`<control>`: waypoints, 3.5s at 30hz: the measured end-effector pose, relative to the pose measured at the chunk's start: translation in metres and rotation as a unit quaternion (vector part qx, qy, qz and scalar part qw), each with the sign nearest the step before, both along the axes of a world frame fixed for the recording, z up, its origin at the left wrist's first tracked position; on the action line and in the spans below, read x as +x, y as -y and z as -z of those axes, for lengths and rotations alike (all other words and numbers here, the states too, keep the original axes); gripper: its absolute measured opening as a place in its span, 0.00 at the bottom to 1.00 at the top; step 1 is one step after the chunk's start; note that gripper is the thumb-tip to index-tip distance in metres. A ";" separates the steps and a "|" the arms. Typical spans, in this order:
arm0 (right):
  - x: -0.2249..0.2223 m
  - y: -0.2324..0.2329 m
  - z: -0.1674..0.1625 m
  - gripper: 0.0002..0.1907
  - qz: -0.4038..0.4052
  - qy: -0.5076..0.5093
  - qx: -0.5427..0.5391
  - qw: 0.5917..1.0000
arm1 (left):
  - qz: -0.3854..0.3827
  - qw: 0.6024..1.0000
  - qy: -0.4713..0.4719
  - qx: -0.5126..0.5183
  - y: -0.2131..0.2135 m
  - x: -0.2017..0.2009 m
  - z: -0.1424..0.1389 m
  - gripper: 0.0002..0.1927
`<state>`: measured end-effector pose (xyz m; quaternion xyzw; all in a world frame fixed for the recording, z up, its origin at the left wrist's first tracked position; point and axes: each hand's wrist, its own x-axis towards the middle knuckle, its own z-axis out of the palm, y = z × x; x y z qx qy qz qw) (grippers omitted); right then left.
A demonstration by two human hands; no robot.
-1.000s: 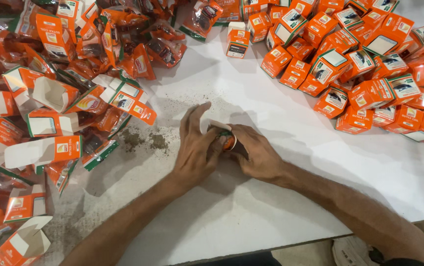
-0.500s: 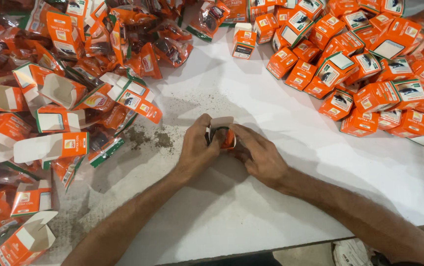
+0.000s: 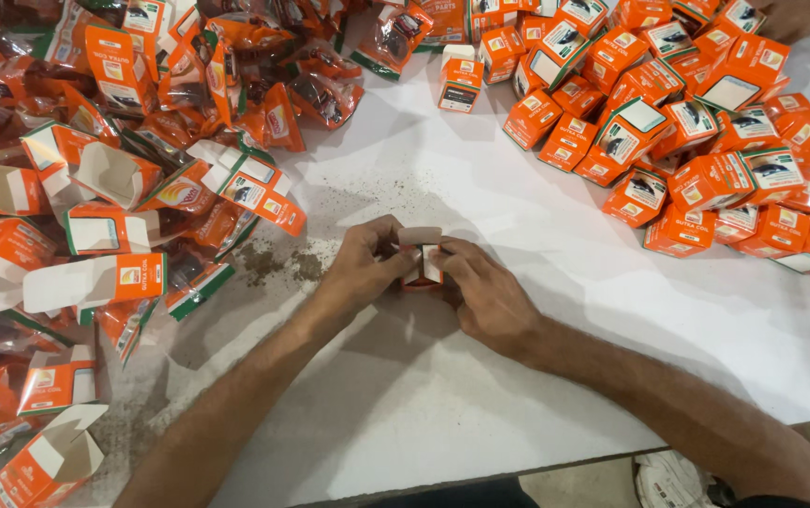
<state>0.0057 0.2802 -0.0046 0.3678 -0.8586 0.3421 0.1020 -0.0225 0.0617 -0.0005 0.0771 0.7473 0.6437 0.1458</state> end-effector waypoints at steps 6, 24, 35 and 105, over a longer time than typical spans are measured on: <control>-0.002 -0.003 -0.003 0.26 0.019 0.115 -0.018 0.993 | 0.026 0.902 -0.420 -0.099 0.005 0.021 -0.003 0.19; -0.010 0.000 -0.005 0.49 -0.025 0.096 0.028 0.995 | 0.104 0.821 -0.495 -0.267 0.016 0.037 0.000 0.18; -0.041 -0.013 -0.010 0.46 0.083 -0.209 0.024 0.974 | -0.157 0.582 -0.458 -0.653 0.121 -0.003 -0.024 0.20; 0.029 0.013 0.010 0.62 -0.025 -0.044 -0.108 0.993 | -0.095 0.901 -0.422 0.023 -0.024 0.091 -0.018 0.13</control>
